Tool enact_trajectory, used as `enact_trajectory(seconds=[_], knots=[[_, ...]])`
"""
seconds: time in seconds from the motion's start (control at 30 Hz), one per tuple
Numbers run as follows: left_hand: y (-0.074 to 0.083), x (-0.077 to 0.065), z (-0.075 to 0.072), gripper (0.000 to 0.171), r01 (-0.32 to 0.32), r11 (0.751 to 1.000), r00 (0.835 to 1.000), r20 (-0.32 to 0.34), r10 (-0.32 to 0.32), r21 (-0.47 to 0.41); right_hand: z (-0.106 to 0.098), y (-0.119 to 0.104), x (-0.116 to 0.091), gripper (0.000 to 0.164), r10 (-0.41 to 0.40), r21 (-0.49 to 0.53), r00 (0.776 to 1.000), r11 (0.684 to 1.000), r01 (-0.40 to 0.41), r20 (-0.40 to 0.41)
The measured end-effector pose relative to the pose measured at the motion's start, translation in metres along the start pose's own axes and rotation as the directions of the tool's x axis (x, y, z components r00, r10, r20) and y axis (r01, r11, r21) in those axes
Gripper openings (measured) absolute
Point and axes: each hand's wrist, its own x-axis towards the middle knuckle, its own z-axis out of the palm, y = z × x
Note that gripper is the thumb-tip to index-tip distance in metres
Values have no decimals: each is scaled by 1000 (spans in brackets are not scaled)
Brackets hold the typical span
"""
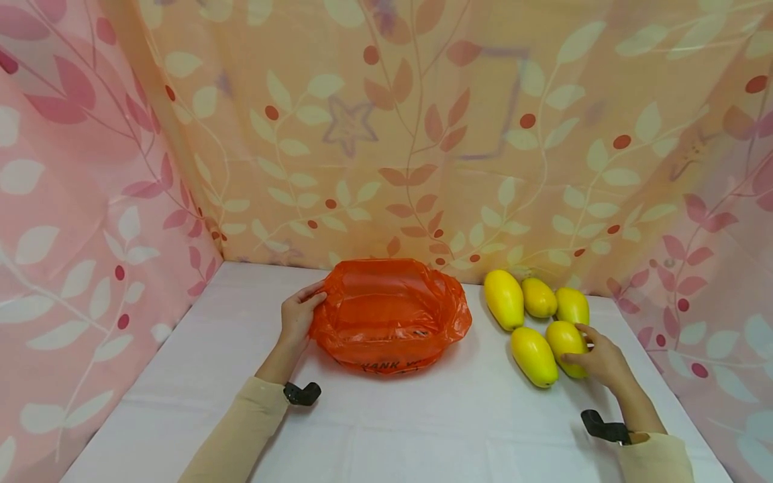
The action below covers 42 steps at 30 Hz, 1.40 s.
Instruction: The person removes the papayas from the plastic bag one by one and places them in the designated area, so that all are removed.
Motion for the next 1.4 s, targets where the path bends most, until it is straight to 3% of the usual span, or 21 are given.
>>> enact_trajectory(seconds=[0.97, 1.4], knots=[[1, 0, 1, 33, 26, 1000, 1000, -3, -26, -15, -1, 2, -5, 100, -2, -2, 1000, 1000, 2, -8], [1, -1, 0, 34, -2, 1000, 1000, 3, 2, -2, -11, -1, -9, 98, -13, -12, 1000, 1000, 13, -1]])
